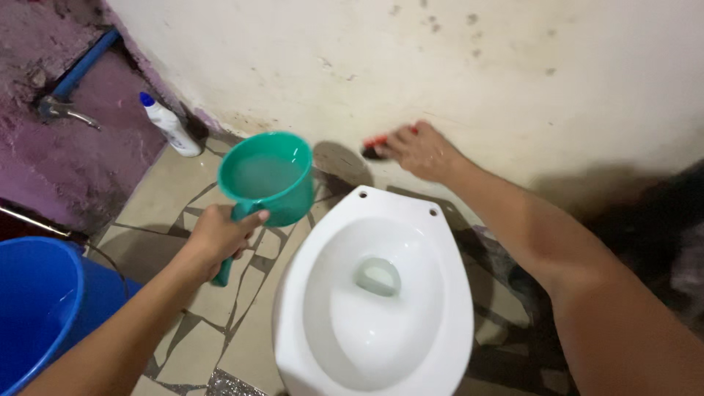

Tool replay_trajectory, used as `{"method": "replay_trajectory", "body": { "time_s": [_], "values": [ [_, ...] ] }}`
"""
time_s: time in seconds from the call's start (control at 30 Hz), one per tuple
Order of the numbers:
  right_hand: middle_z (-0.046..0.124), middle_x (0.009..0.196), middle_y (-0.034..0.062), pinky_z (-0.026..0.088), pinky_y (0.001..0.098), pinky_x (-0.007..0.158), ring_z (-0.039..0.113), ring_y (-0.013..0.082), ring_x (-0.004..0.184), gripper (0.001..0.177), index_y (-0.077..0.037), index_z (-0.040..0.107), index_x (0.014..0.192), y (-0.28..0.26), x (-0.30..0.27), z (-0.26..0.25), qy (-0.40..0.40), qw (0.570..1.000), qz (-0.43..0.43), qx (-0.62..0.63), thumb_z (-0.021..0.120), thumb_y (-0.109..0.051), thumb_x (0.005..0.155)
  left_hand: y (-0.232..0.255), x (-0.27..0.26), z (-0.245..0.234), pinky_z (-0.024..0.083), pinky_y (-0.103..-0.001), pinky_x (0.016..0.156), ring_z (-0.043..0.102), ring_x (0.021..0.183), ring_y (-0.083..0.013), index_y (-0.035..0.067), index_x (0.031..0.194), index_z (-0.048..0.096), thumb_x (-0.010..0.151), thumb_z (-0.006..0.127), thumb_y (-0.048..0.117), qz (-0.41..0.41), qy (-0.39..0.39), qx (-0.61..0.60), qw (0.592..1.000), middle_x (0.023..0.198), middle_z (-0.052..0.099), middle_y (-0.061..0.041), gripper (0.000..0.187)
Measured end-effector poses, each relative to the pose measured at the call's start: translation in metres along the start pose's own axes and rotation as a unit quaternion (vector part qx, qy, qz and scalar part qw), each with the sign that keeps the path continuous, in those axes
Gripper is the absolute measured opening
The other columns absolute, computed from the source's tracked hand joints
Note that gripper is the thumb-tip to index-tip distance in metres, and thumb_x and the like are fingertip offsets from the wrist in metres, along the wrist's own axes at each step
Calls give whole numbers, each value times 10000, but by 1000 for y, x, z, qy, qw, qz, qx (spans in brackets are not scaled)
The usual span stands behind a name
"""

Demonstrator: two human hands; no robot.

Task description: The person scrubs a stained wall and tiled floor in a bathroom using a brush and water from a small green bucket.

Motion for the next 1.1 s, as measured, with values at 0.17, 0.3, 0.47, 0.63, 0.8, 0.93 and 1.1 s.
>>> {"method": "replay_trajectory", "body": {
  "time_s": [0.17, 0.3, 0.47, 0.63, 0.8, 0.93, 1.1],
  "values": [
    [613, 1178, 27, 465, 346, 765, 563, 195, 1027, 542, -194, 580, 1495, 39, 52, -22, 82, 990, 112, -38, 596, -173, 954, -64, 18, -31, 430, -345, 437, 518, 441, -162, -11, 688, 619, 887, 779, 405, -48, 37, 76, 995, 547, 569, -95, 488],
    [620, 1134, 12, 468, 363, 735, 572, 195, 994, 537, -207, 590, 1420, -18, 68, 25, -14, 1000, 20, -9, 600, -197, 883, -127, 37, -25, 492, -318, 470, 591, 463, -144, 12, 725, 694, 836, 796, 494, -75, 19, 107, 991, 554, 628, -82, 505],
    [605, 1208, -50, 484, 377, 746, 551, 203, 1177, 415, -270, 612, 1328, -62, 82, 96, -274, 953, -92, 93, 598, -151, 930, -162, 59, 17, 455, -358, 443, 557, 462, -168, 6, 770, 681, 827, 784, 486, -30, -9, 2, 999, 561, 615, -87, 494],
    [620, 1144, -21, 419, 372, 826, 565, 169, 1012, 537, -235, 582, 1479, 2, 133, 16, 73, 989, 130, -7, 614, -202, 944, -141, 59, 27, 496, -357, 479, 629, 468, -181, 14, 755, 701, 829, 773, 483, 6, -12, 73, 997, 561, 654, -117, 480],
    [629, 1094, -43, 414, 406, 813, 579, 172, 1045, 450, -241, 636, 1355, -52, 139, 49, -109, 993, -44, -28, 616, -240, 905, -118, 61, 24, 534, -410, 547, 670, 521, -251, -18, 737, 692, 856, 754, 472, 21, -24, 53, 998, 585, 671, -144, 508],
    [633, 1143, -7, 413, 444, 798, 573, 219, 1108, 629, -360, 643, 1351, -28, 162, 43, -222, 950, 103, 196, 783, -221, 753, -106, 66, 20, 533, -461, 649, 707, 631, -333, -9, 818, 720, 877, 720, 412, 83, 5, 72, 994, 648, 677, -207, 426],
    [636, 1183, 8, 458, 483, 839, 578, 245, 1136, 655, -410, 656, 1353, -81, 198, 9, -172, 908, 31, 380, 817, -296, 728, -87, 75, 9, 548, -512, 770, 703, 832, -431, -58, 894, 701, 895, 743, 431, 139, 33, 192, 971, 787, 691, -282, 491]
  ]
}}
Point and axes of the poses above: each hand's wrist, its own x-axis towards the middle knuckle, its own z-axis out of the palm, y = z × x, the point moved 10 cm from there along x, towards the middle knuckle
